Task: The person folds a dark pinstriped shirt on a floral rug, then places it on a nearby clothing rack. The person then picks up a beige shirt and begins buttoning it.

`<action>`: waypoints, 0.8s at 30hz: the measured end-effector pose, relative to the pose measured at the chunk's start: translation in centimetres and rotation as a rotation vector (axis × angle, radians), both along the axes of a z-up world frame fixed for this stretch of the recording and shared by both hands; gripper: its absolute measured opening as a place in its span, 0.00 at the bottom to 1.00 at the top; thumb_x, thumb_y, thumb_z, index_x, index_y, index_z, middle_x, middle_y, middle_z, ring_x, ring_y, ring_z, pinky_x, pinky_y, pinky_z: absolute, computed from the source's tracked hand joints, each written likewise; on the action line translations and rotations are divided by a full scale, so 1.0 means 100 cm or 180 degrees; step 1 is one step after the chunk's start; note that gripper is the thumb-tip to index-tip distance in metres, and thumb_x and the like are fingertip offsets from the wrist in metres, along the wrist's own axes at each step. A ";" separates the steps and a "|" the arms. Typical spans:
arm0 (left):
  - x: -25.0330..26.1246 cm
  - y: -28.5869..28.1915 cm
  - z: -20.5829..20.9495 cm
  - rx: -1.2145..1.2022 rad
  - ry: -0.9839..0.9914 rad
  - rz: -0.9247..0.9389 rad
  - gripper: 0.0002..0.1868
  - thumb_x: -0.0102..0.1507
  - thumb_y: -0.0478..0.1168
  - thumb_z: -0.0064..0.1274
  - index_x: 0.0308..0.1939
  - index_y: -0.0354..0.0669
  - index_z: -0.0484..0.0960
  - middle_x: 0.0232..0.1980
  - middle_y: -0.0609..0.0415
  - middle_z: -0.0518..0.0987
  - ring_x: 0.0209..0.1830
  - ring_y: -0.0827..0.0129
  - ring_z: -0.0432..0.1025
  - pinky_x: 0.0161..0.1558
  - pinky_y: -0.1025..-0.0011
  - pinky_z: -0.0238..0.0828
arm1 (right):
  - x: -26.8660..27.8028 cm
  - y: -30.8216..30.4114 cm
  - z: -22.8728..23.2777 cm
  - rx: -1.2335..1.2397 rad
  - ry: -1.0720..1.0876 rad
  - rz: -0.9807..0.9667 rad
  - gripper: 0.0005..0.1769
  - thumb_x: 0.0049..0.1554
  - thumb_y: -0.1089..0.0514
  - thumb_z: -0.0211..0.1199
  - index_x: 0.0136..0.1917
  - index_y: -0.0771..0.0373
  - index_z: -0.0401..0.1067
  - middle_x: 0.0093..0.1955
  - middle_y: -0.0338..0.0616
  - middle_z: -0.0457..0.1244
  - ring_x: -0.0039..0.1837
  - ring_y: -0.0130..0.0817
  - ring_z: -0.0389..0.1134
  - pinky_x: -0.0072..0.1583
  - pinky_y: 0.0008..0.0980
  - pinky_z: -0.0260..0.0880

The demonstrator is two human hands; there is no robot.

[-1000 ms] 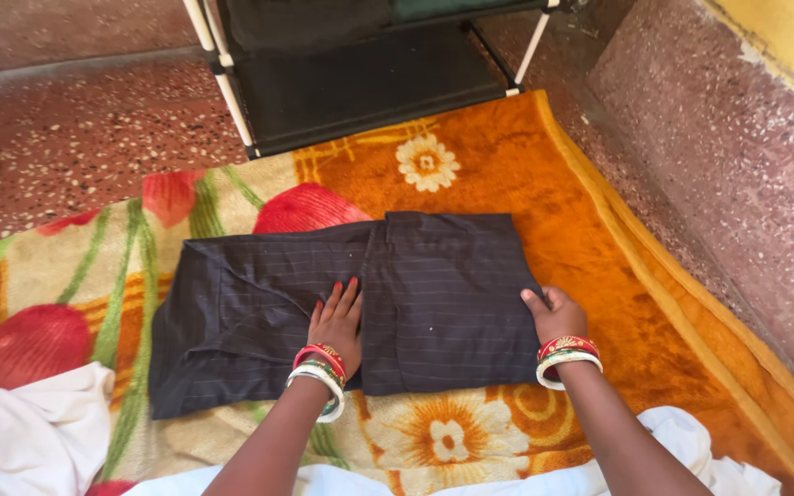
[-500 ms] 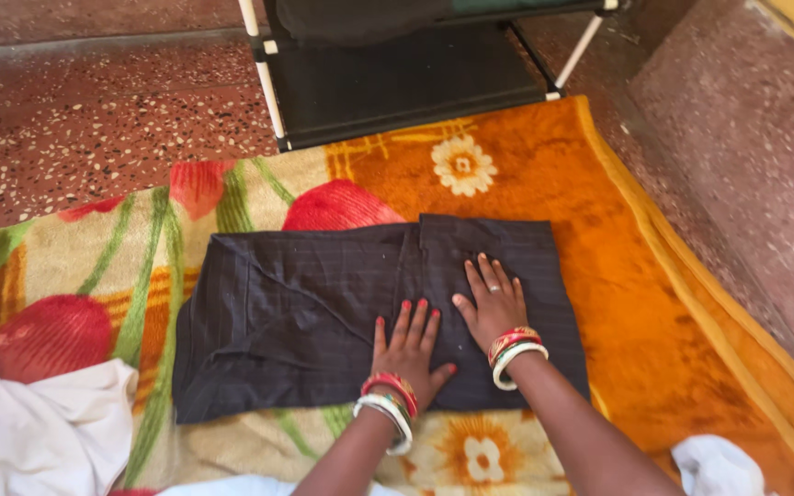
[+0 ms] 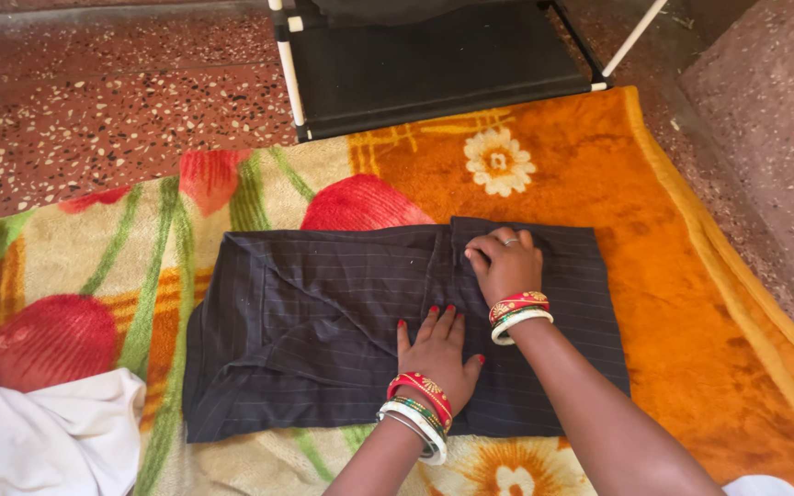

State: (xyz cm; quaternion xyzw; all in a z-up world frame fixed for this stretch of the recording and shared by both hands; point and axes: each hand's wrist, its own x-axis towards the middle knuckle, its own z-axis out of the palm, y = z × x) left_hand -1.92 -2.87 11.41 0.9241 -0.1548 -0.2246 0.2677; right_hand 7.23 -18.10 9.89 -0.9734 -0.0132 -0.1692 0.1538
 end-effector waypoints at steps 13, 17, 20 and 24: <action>0.002 0.003 0.003 -0.0193 0.0077 0.0153 0.35 0.66 0.52 0.45 0.75 0.41 0.60 0.79 0.52 0.58 0.81 0.59 0.47 0.75 0.39 0.32 | -0.023 -0.001 0.022 0.1164 -0.0020 0.0130 0.08 0.61 0.62 0.59 0.51 0.58 0.79 0.50 0.46 0.69 0.52 0.43 0.72 0.54 0.40 0.72; 0.004 -0.001 0.004 -0.0156 0.0105 0.0092 0.36 0.67 0.53 0.45 0.75 0.41 0.59 0.79 0.51 0.56 0.81 0.57 0.45 0.75 0.39 0.32 | -0.007 -0.014 0.031 0.1060 -0.0297 0.0066 0.10 0.62 0.65 0.59 0.53 0.60 0.78 0.51 0.51 0.69 0.52 0.47 0.71 0.53 0.42 0.71; 0.003 0.001 0.004 -0.0189 0.0074 0.0132 0.36 0.66 0.52 0.45 0.75 0.41 0.59 0.79 0.51 0.57 0.81 0.58 0.46 0.75 0.39 0.33 | 0.002 -0.011 0.016 0.0593 -0.0570 0.0130 0.10 0.58 0.67 0.61 0.50 0.60 0.80 0.49 0.50 0.70 0.53 0.52 0.69 0.55 0.44 0.69; 0.004 0.002 0.006 -0.0189 0.0130 0.0125 0.36 0.66 0.52 0.46 0.76 0.45 0.57 0.80 0.52 0.56 0.81 0.59 0.46 0.75 0.40 0.33 | -0.004 -0.038 -0.001 0.0599 -0.0604 -0.0260 0.11 0.58 0.68 0.61 0.49 0.58 0.80 0.47 0.49 0.69 0.53 0.50 0.68 0.57 0.44 0.68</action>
